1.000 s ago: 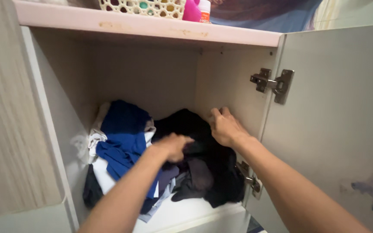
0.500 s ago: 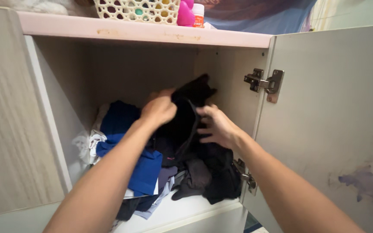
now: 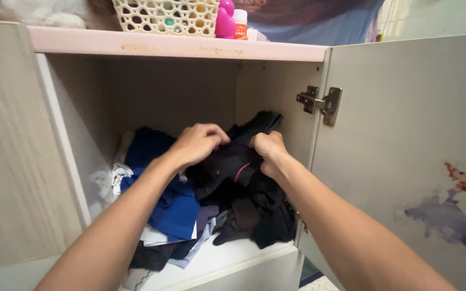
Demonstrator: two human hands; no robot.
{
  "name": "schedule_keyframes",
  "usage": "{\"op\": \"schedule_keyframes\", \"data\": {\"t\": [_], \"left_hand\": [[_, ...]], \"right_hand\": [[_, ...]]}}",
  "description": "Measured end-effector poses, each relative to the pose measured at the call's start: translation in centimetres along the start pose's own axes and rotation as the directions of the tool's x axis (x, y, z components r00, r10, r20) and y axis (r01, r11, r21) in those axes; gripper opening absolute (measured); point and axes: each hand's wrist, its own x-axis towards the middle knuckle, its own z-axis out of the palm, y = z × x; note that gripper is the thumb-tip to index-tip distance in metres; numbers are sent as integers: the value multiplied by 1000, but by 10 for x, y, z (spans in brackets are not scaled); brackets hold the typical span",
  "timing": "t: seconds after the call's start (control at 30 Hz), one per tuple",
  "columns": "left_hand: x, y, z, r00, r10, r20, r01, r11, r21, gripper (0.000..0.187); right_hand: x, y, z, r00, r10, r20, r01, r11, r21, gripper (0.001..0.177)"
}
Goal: The person folds various clothing items and places them into an open suitcase. They retrieve clothes from a wardrobe, fold them by hand, and arrange them inside the suitcase.
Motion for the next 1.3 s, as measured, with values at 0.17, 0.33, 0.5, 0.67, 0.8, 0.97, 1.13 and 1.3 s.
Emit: {"op": "schedule_keyframes", "data": {"t": [0.17,0.33,0.5,0.67,0.8,0.97,1.13,1.3], "left_hand": [[-13,-24,10,990,-101,102,59,935,351,83],[-39,-16,29,969,-183,167,119,935,334,122],[-66,16,43,996,-70,-57,86,927,366,146],[-88,37,94,893,204,-401,-162,977,137,91],[-104,47,115,777,203,-595,-253,967,0,51],[-129,98,109,710,-3,-704,-273,920,-280,29],[-160,156,87,528,110,-842,-496,845,-200,33],[-210,185,80,661,150,-735,-509,810,-292,38]], "right_hand": [[-48,-19,-9,968,-238,-87,231,969,-83,39],[-78,-52,-32,906,-404,-125,389,912,-127,34],[-91,-98,-67,972,-214,-100,223,971,88,8],[-97,-92,-94,991,-123,56,102,953,286,9],[-104,-75,-120,947,-303,104,289,948,132,17],[-124,-86,-145,892,-417,172,371,895,248,18],[-165,-113,-163,877,-454,159,405,875,267,18],[-218,-141,-192,832,-547,97,550,835,-2,18]]}}
